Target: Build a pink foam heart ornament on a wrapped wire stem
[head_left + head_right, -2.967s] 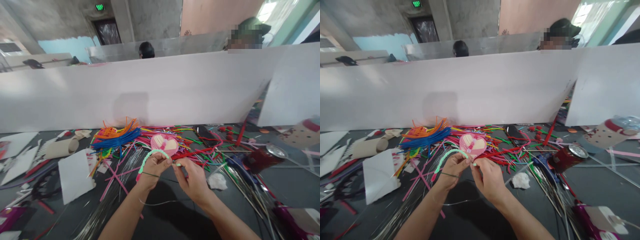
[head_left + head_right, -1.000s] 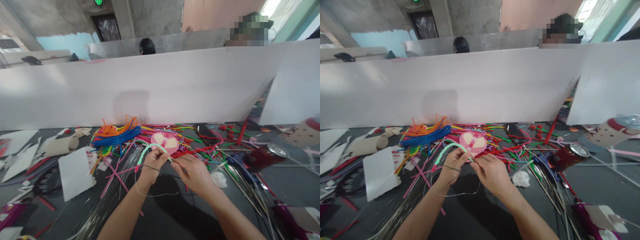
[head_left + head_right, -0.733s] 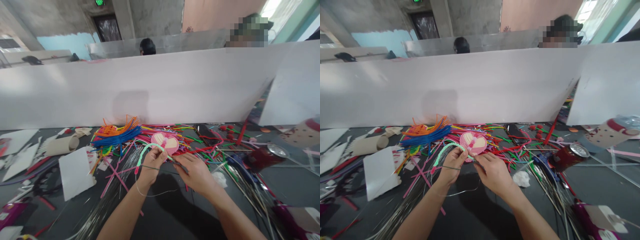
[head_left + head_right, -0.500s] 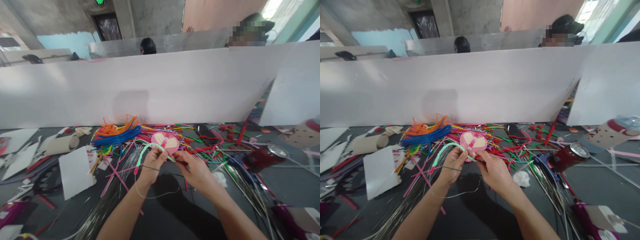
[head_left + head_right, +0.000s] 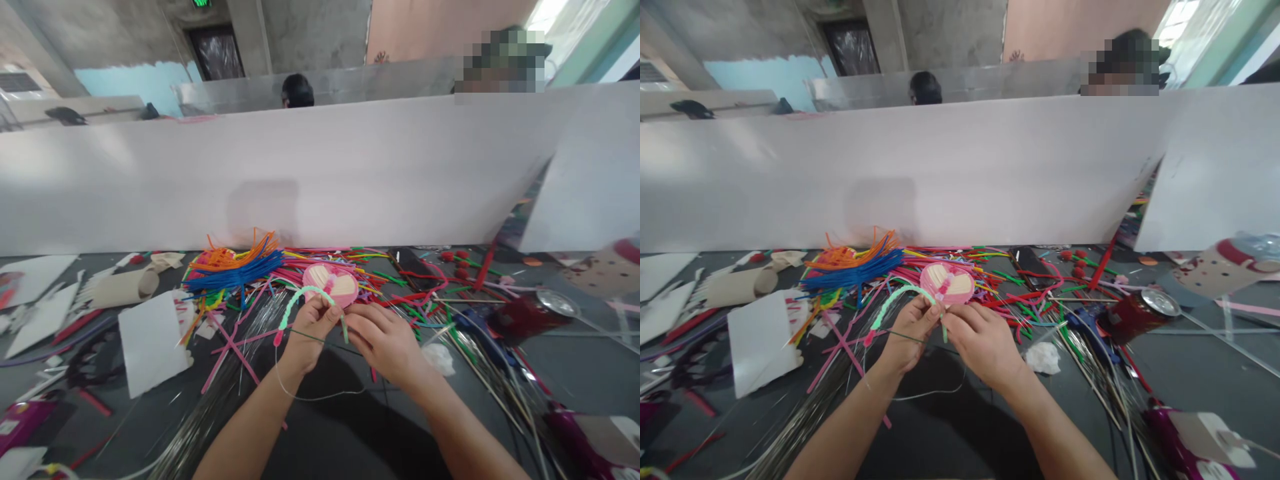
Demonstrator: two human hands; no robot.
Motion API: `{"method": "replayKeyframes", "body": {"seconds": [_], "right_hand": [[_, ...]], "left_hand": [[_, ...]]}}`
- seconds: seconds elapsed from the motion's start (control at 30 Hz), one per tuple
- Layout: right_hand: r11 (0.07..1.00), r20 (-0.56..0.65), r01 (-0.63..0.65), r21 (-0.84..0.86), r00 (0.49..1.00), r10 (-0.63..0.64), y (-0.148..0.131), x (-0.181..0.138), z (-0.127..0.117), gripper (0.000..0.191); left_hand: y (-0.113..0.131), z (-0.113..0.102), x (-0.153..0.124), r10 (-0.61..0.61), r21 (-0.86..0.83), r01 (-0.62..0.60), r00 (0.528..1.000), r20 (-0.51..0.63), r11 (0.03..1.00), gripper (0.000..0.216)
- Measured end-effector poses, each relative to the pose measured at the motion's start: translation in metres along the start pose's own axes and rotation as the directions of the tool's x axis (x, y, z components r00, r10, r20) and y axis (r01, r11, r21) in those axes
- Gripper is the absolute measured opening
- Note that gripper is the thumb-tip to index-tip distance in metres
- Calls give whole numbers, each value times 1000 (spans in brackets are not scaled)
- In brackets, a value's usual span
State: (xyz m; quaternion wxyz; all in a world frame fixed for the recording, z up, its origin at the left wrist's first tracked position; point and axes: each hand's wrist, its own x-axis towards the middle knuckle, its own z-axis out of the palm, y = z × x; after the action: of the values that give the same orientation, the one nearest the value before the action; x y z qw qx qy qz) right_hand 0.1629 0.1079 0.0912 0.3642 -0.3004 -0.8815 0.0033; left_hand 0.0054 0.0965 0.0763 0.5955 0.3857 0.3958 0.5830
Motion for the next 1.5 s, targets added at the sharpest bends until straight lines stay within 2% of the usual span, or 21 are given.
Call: {"method": "replayKeyframes", "body": {"seconds": [0.1, 0.17, 0.23, 0.3, 0.4, 0.5, 0.63, 0.73, 0.83, 0.93, 1.0, 1.03, 1.07, 1.13, 1.2, 1.23, 1.33, 1.5], "right_hand": [[999, -34, 50, -3, 998, -50, 0, 1, -2, 16], [997, -41, 43, 57, 998, -41, 1, 1, -3, 14], [985, -41, -11, 174, 999, 18, 0, 0, -3, 12], [941, -23, -124, 314, 990, 139, -3, -1, -3, 9], [815, 60, -335, 473, 935, 349, -7, -1, -3, 10], [670, 159, -467, 577, 869, 469, -7, 0, -3, 20], [465, 267, -521, 716, 819, 507, -3, 1, -1, 29], [343, 335, -566, 749, 771, 542, -1, 4, 1, 33], [255, 395, -614, 747, 718, 573, 0, 5, 5, 37], [211, 429, -631, 747, 699, 572, 1, 4, 9, 38], [228, 421, -625, 747, 709, 567, 1, 3, 10, 37], [266, 392, -612, 744, 724, 568, 1, 2, 9, 35], [333, 340, -589, 737, 748, 570, 0, 2, 8, 33], [527, 185, -504, 684, 819, 543, 0, 1, 6, 26], [706, 43, -387, 593, 891, 451, 0, 1, 2, 16], [767, 0, -330, 550, 919, 394, 0, 2, 1, 12], [868, -62, -208, 451, 963, 263, -1, 3, -4, 6], [954, -71, -80, 288, 992, 105, -3, 3, -9, 11]], "left_hand": [[0, 0, -1, 7, 45, -6, 1000, -6, 999, 28], [0, -1, 0, 14, 102, -13, 1000, -13, 995, 29], [0, -2, 0, 27, 144, -24, 1000, -17, 989, 29], [0, -2, 0, 45, 175, -42, 999, -12, 984, 30], [1, -2, -1, 55, 207, -58, 998, 19, 977, 29], [2, 0, -2, 49, 213, -61, 997, 61, 975, 30], [3, 2, -2, 48, 198, -66, 995, 92, 978, 29], [5, 5, -2, 66, 166, -80, 994, 92, 983, 28], [8, 8, -3, 90, 145, -98, 994, 59, 985, 30], [9, 10, -3, 98, 145, -104, 994, 47, 984, 32], [7, 8, -2, 86, 138, -91, 995, 44, 986, 31], [6, 7, -2, 80, 134, -84, 996, 36, 987, 31], [5, 6, -1, 74, 130, -77, 997, 26, 989, 30], [4, 4, 0, 62, 124, -61, 998, -2, 990, 31], [4, 3, 1, 61, 118, -57, 998, -30, 991, 33], [4, 3, 1, 61, 112, -57, 997, -38, 992, 33], [2, 4, 1, 55, 94, -50, 997, -53, 994, 33], [-2, 1, 0, 54, 140, -48, 998, -37, 989, 26]]}}
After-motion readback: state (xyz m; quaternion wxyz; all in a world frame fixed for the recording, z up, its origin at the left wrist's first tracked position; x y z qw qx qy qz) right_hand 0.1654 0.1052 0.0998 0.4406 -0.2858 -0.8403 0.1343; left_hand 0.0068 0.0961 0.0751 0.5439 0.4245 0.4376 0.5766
